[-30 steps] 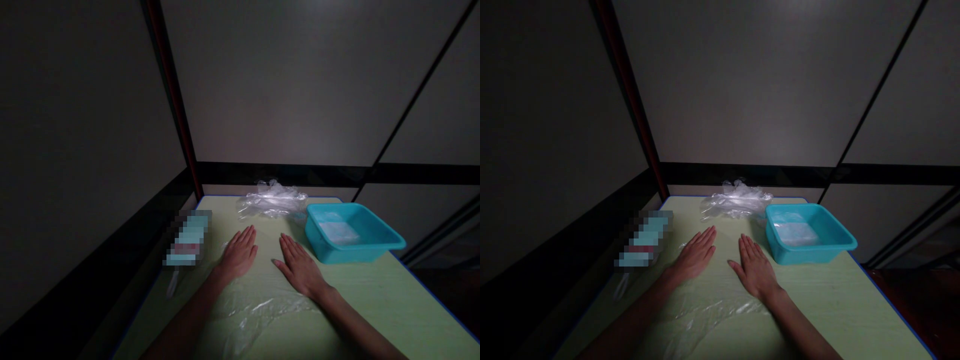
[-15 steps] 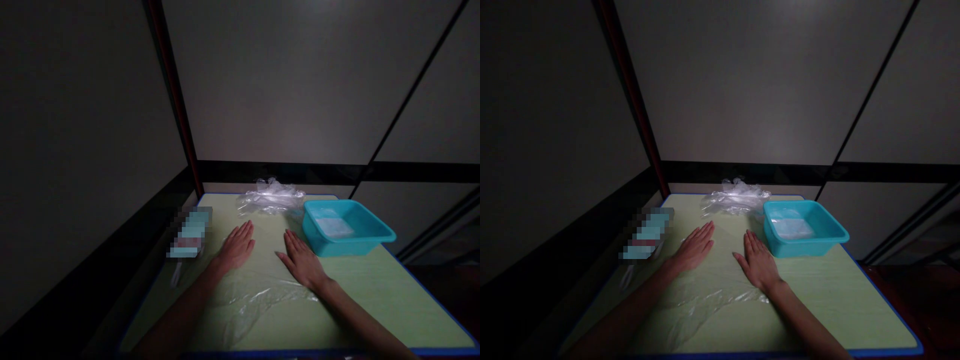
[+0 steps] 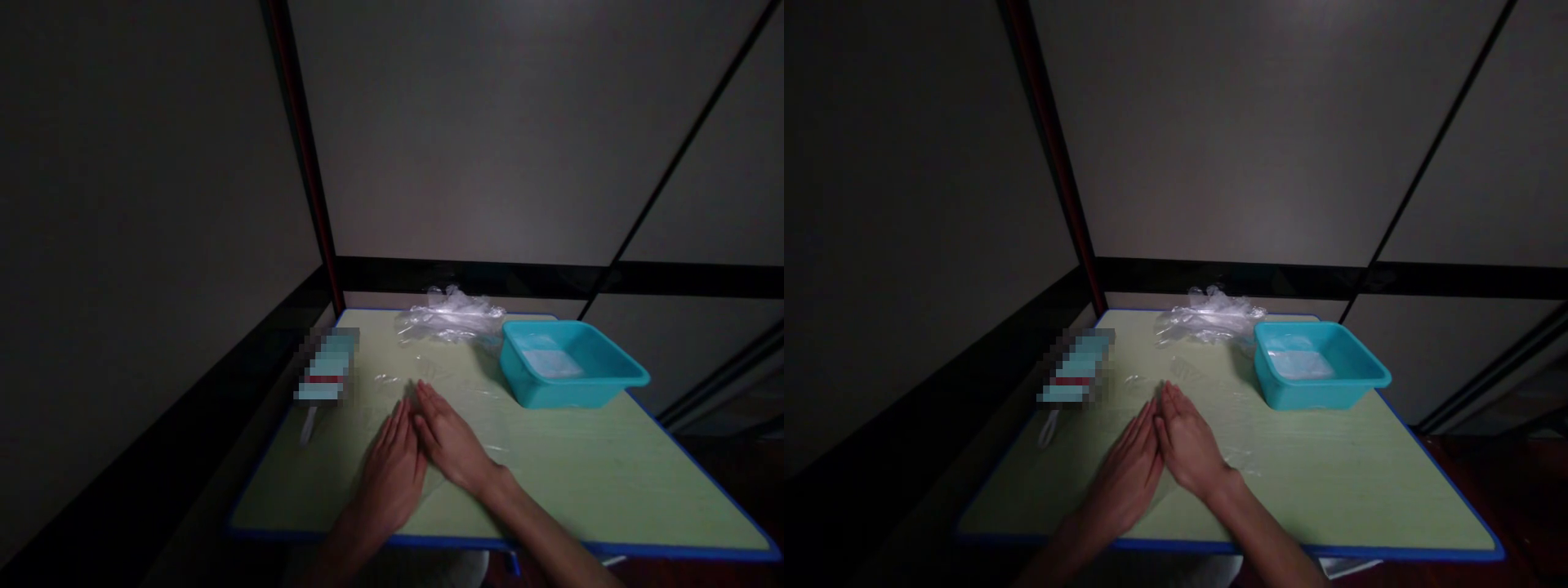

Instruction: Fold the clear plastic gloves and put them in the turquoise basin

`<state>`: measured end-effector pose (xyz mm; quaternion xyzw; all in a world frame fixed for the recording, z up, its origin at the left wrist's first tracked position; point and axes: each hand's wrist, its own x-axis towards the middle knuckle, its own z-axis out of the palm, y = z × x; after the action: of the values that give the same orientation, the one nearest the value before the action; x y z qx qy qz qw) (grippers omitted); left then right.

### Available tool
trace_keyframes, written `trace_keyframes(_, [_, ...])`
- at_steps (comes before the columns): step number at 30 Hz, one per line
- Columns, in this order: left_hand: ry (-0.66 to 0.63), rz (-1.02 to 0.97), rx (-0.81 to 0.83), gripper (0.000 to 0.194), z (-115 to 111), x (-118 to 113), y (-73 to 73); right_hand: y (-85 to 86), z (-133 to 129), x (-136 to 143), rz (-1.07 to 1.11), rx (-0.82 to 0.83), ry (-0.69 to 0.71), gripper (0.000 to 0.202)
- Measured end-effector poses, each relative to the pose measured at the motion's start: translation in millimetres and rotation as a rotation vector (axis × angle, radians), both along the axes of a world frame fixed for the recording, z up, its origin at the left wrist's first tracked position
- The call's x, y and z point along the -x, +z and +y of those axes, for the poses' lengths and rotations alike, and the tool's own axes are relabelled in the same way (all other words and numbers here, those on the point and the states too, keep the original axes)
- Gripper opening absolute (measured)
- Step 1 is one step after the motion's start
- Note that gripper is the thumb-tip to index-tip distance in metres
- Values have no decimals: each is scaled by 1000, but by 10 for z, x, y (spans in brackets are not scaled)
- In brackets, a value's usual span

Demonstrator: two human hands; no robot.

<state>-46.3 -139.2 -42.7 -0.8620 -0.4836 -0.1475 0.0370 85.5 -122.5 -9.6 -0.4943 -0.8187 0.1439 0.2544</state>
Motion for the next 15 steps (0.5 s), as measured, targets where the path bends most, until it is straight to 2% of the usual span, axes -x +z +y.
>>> trace_keyframes(3, [-26,33,-11,50,-48,12,-47,-49,-99,187,3,38,46,47])
trace_keyframes(6, [-17,57,-42,53,-32,37,-48,-111,-146,228,-57,50,19,49])
trace_keyframes(15, [9,49,-93,51,-48,71,-46,-229,-198,-133,-278,-27,-63,53])
